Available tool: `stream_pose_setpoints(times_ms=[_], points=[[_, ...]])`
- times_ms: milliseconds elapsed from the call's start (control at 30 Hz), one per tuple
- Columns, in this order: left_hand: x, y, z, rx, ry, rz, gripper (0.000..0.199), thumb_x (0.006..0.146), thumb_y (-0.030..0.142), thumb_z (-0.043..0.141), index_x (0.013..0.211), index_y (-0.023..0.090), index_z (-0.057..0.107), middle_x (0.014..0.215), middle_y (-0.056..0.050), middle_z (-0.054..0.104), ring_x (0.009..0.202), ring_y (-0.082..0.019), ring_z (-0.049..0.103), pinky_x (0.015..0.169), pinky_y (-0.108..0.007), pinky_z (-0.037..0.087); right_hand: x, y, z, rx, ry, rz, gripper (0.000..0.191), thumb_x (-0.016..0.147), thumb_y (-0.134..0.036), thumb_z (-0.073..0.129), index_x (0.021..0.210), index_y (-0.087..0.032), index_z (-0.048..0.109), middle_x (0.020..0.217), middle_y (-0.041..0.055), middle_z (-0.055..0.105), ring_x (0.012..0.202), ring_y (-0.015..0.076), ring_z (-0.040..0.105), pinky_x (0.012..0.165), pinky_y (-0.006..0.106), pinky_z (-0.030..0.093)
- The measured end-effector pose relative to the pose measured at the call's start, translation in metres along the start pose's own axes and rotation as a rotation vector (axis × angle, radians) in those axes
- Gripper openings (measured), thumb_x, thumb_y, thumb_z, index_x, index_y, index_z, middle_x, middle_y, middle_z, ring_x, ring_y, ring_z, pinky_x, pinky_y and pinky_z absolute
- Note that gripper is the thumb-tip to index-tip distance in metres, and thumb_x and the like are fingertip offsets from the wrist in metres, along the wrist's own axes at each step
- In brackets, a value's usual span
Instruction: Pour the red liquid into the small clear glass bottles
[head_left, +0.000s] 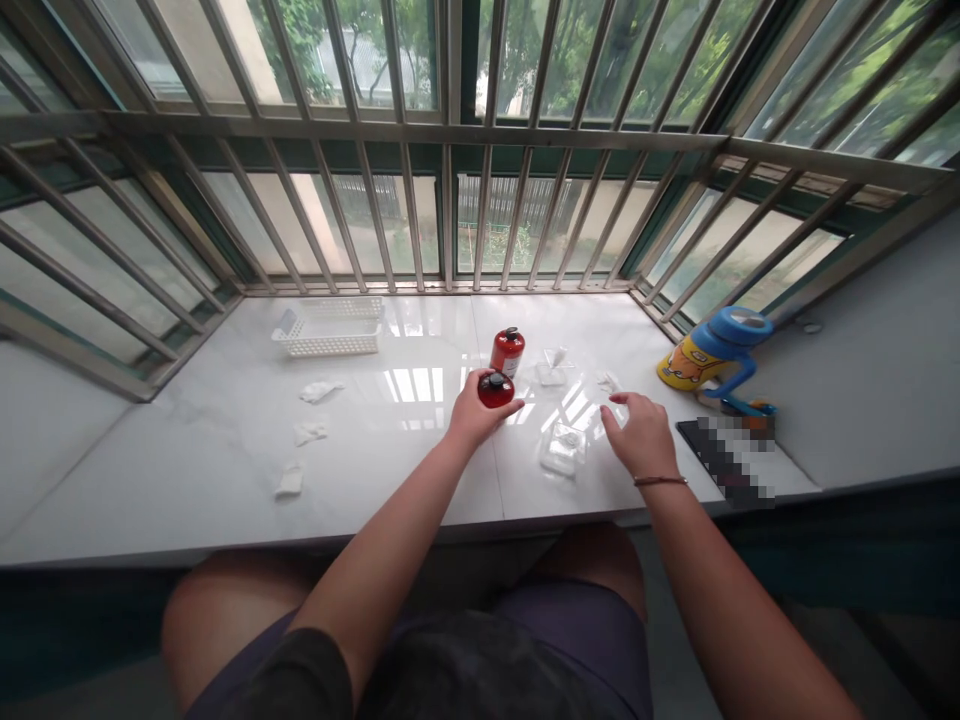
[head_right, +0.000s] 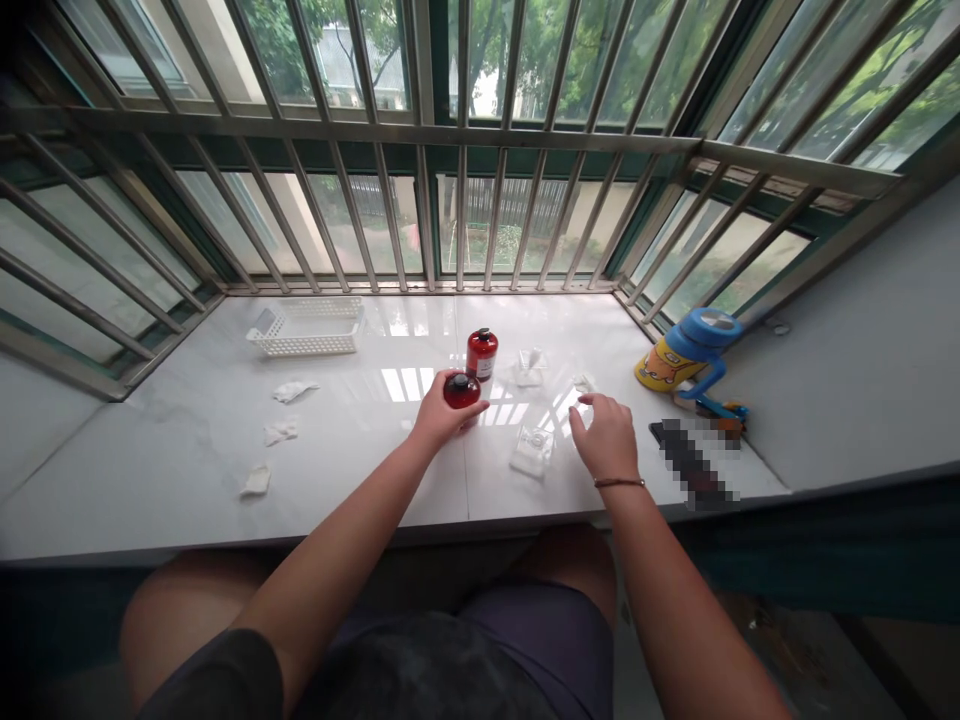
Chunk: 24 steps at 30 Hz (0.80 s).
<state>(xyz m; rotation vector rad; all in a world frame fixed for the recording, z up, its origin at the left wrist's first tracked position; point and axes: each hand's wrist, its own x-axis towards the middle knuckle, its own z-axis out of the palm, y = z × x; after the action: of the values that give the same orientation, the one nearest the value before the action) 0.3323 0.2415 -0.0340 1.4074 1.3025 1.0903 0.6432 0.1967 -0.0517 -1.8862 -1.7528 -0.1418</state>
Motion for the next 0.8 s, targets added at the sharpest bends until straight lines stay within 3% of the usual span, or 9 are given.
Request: stream_pose_setpoints(times_ms=[133,267,367,467,533,633,700,800], points=[[0.023,-0.005,0.017,0.008,-0.002,-0.017,0.075,0.075,0.048,0.097,0.135,0.028,0.058,0.139,-0.011,0.068,0.115,-0.029,0.07,0.086,-0.041,0.064,0.019,0.038,0.011,-0.104,-0.034,0.12,0.032,0.097,-0.035,0.059,0.12,-0.015,0.066,0.12,0.0214,0.073,0.117,0.0386,0.062,0.105,0.052,0.047],[0.03,-0.012,0.021,0.034,0.011,-0.002,0.086,0.073,0.045,0.1,0.142,0.026,0.051,0.146,-0.014,0.065,0.13,-0.032,0.067,0.108,-0.049,0.057,0.037,0.054,0.022,-0.185,-0.075,0.217,0.041,0.097,-0.039,0.062,0.13,-0.015,0.064,0.127,0.0234,0.071,0.122,0.0411,0.059,0.098,0.05,0.048],[0.018,-0.014,0.017,0.096,0.102,0.063,0.106,0.075,0.051,0.098,0.156,0.022,0.036,0.167,-0.023,0.044,0.155,-0.039,0.046,0.127,-0.058,0.04,0.051,0.061,0.032,-0.212,-0.131,0.272,0.042,0.097,-0.04,0.065,0.133,-0.017,0.063,0.123,0.0219,0.073,0.12,0.0397,0.061,0.095,0.049,0.048],[-0.013,-0.012,0.015,0.243,0.24,0.309,0.097,0.088,0.054,0.085,0.161,0.021,0.03,0.175,-0.025,0.03,0.167,-0.039,0.024,0.134,-0.062,0.027,0.061,0.068,0.041,-0.221,-0.181,0.325,0.04,0.097,-0.037,0.066,0.132,-0.018,0.064,0.114,0.02,0.076,0.114,0.0372,0.065,0.095,0.048,0.047],[-0.036,-0.008,0.019,0.318,0.154,0.463,0.085,0.093,0.052,0.08,0.159,0.023,0.035,0.174,-0.023,0.034,0.167,-0.037,0.027,0.135,-0.06,0.029,0.065,0.072,0.044,-0.218,-0.197,0.355,0.038,0.096,-0.034,0.067,0.131,-0.019,0.064,0.11,0.0185,0.077,0.111,0.0361,0.066,0.095,0.049,0.047],[-0.06,-0.003,0.035,0.328,-0.15,0.587,0.082,0.092,0.056,0.08,0.158,0.026,0.041,0.167,-0.02,0.048,0.162,-0.037,0.039,0.133,-0.059,0.035,0.066,0.074,0.044,-0.191,-0.2,0.389,0.036,0.092,-0.033,0.068,0.125,-0.019,0.067,0.105,0.0161,0.078,0.106,0.0343,0.068,0.095,0.048,0.047],[-0.062,-0.003,0.048,0.298,-0.301,0.604,0.092,0.087,0.055,0.086,0.161,0.026,0.04,0.166,-0.019,0.05,0.16,-0.037,0.042,0.134,-0.058,0.035,0.064,0.071,0.039,-0.158,-0.174,0.389,0.034,0.091,-0.033,0.068,0.121,-0.018,0.068,0.106,0.0161,0.078,0.104,0.0336,0.068,0.094,0.047,0.048],[-0.05,-0.011,0.066,0.291,-0.397,0.499,0.116,0.073,0.048,0.099,0.167,0.027,0.033,0.171,-0.019,0.044,0.161,-0.041,0.039,0.134,-0.061,0.035,0.056,0.06,0.022,-0.085,-0.102,0.31,0.036,0.091,-0.034,0.063,0.122,-0.016,0.068,0.116,0.0178,0.076,0.108,0.033,0.068,0.097,0.046,0.05]])
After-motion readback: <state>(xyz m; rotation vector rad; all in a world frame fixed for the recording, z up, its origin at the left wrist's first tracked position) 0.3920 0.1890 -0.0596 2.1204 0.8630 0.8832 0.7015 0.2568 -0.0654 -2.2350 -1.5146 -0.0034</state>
